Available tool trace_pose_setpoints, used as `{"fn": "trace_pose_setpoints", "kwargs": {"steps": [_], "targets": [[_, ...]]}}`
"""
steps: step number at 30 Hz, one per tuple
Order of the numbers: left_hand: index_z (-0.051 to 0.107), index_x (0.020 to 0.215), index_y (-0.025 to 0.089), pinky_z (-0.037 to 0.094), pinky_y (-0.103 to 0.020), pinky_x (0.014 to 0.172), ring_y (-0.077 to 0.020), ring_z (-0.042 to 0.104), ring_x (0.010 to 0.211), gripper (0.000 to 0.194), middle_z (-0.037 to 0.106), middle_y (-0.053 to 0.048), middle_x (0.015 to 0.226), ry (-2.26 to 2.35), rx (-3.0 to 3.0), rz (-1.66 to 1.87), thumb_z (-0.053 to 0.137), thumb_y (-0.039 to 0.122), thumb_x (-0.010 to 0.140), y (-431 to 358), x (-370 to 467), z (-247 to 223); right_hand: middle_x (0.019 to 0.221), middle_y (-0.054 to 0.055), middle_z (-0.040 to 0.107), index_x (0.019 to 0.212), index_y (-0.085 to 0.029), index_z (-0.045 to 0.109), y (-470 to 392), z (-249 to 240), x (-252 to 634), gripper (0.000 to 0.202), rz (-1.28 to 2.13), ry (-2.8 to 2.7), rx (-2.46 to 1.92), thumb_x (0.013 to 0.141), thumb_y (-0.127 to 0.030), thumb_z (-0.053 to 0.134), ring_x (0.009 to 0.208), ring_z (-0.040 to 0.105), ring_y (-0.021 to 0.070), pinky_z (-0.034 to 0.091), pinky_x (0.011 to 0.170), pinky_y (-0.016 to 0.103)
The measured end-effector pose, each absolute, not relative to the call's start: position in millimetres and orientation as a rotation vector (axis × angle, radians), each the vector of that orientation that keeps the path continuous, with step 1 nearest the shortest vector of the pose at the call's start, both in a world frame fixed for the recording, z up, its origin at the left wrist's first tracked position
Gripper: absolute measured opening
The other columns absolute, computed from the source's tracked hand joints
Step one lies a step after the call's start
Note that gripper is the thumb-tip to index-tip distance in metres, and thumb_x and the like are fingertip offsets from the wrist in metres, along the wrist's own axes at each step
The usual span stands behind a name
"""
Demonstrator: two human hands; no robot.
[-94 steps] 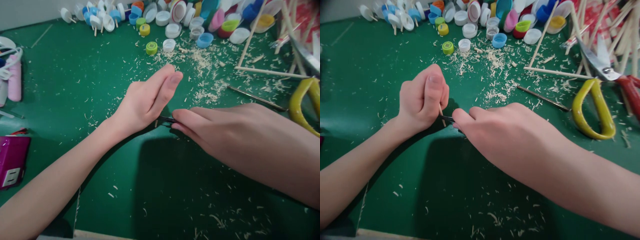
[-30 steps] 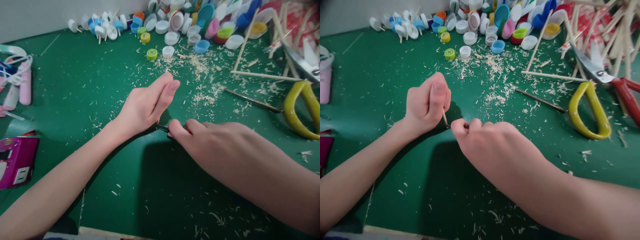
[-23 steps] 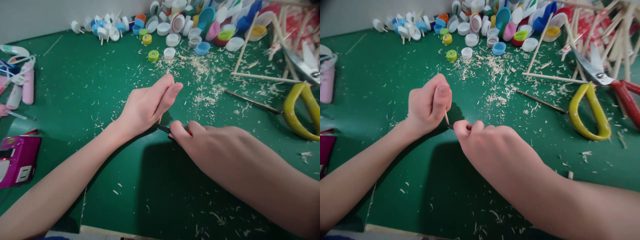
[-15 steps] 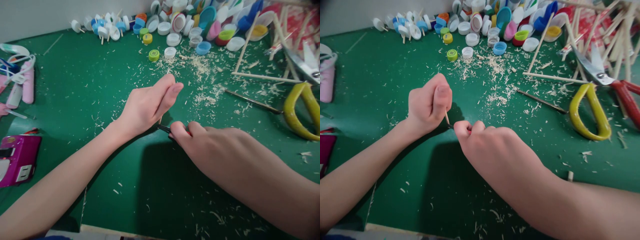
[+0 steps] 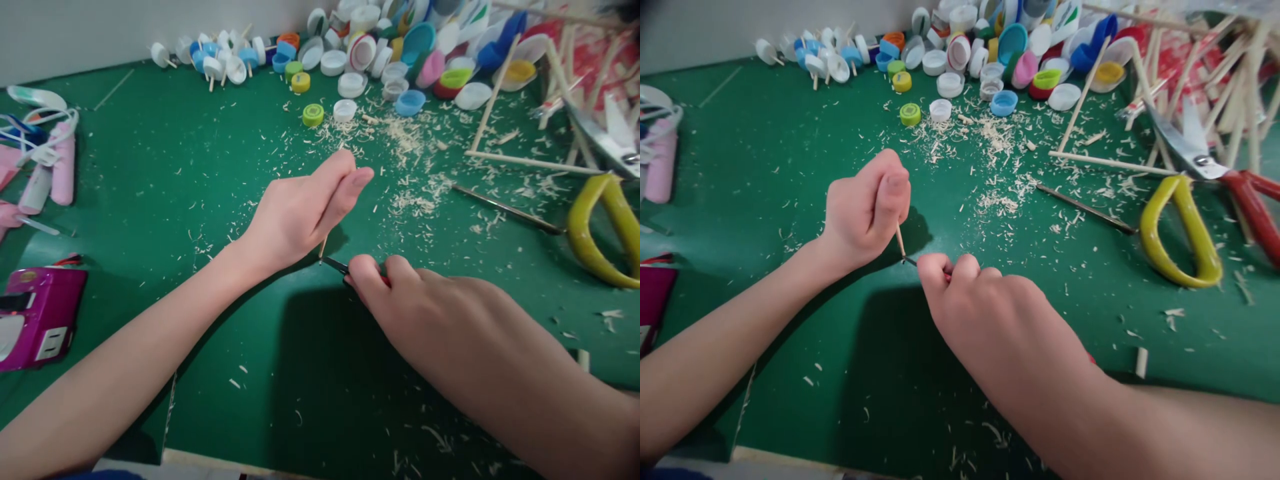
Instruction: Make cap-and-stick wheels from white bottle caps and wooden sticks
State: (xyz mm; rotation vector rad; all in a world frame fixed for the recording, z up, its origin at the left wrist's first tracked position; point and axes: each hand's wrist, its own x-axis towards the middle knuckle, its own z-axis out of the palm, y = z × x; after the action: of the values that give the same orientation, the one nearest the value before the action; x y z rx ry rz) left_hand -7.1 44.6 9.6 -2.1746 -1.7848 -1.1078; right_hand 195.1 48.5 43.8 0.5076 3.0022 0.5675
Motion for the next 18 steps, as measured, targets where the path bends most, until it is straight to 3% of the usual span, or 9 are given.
{"fn": "trace_pose_setpoints", "kwargs": {"steps": [5,18], "targets": [[0.049,0.081,0.024,0.038,-0.024,0.046,-0.0087,0.053,0.043,0.056,0.053,0.006,0.055,-1.795,-2.203,-1.129,0.008,0.051,0.109,44.3,-8.0,10.2,0.066,-0.002,0.051,0.112,-0.012,0.059,62.9,50.6,197.1,0.043,0.376,3.079,0.44,0.075,0.003,0.042,0.046,0.055,0.0134,0.019,0.047,0.025],[0.054,0.085,0.023,0.04,-0.023,0.049,-0.0079,0.051,0.044,0.05,0.052,0.005,0.058,-1.873,-2.246,-1.218,0.017,0.045,0.11,46.2,-8.3,10.9,0.06,-0.005,0.035,0.106,-0.015,0.057,71.4,53.7,192.7,0.041,0.45,3.079,0.473,0.078,0.004,0.035,0.041,0.041,0.0135,0.011,0.048,0.026]]}}
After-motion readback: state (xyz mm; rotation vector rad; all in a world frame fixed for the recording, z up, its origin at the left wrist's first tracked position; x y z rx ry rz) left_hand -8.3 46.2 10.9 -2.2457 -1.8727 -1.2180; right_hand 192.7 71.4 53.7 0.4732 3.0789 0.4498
